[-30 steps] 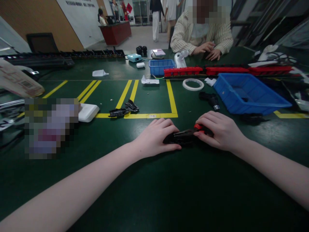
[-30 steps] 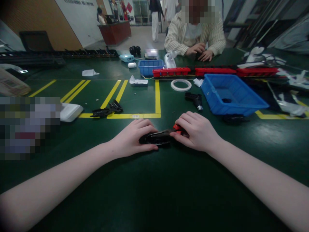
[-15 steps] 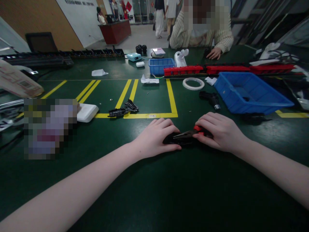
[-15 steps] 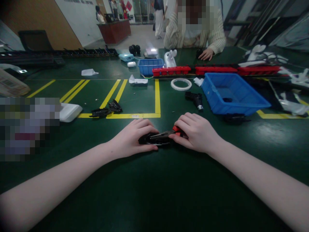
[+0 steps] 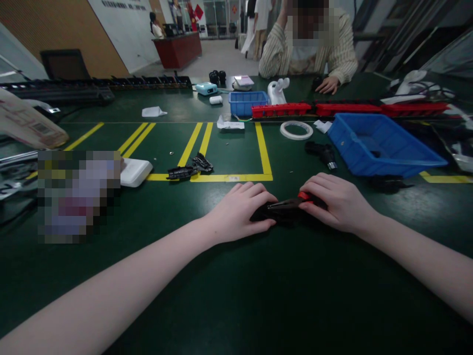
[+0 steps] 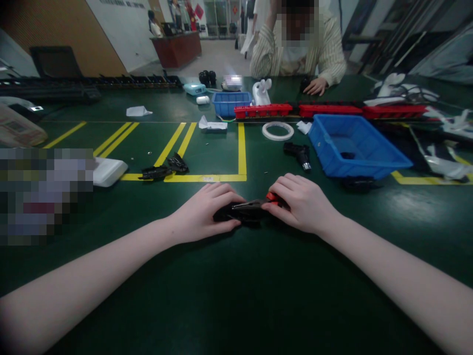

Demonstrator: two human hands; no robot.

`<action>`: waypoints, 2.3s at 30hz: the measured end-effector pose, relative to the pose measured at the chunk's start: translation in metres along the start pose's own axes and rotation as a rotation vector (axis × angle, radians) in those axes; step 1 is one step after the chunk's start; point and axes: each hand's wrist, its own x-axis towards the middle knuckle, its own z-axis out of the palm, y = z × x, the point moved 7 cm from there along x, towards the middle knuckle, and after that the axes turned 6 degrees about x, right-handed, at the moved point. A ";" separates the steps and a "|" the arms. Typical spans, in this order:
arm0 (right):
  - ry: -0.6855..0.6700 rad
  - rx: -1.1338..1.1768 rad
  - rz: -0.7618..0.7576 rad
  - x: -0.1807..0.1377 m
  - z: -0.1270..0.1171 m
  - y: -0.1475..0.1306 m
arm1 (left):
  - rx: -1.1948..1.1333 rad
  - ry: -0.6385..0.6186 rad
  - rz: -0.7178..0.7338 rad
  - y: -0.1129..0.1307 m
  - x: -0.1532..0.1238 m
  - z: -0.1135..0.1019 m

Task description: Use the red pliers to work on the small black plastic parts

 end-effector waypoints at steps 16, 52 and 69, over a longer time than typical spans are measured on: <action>0.039 0.069 0.147 -0.001 -0.004 0.011 | -0.019 0.109 -0.072 -0.005 -0.003 -0.006; -0.005 0.058 0.362 -0.045 -0.002 0.034 | -0.040 -0.004 -0.012 0.004 -0.001 -0.005; 0.040 -0.111 0.314 -0.069 -0.022 0.012 | 0.000 -0.005 -0.173 0.013 -0.005 0.003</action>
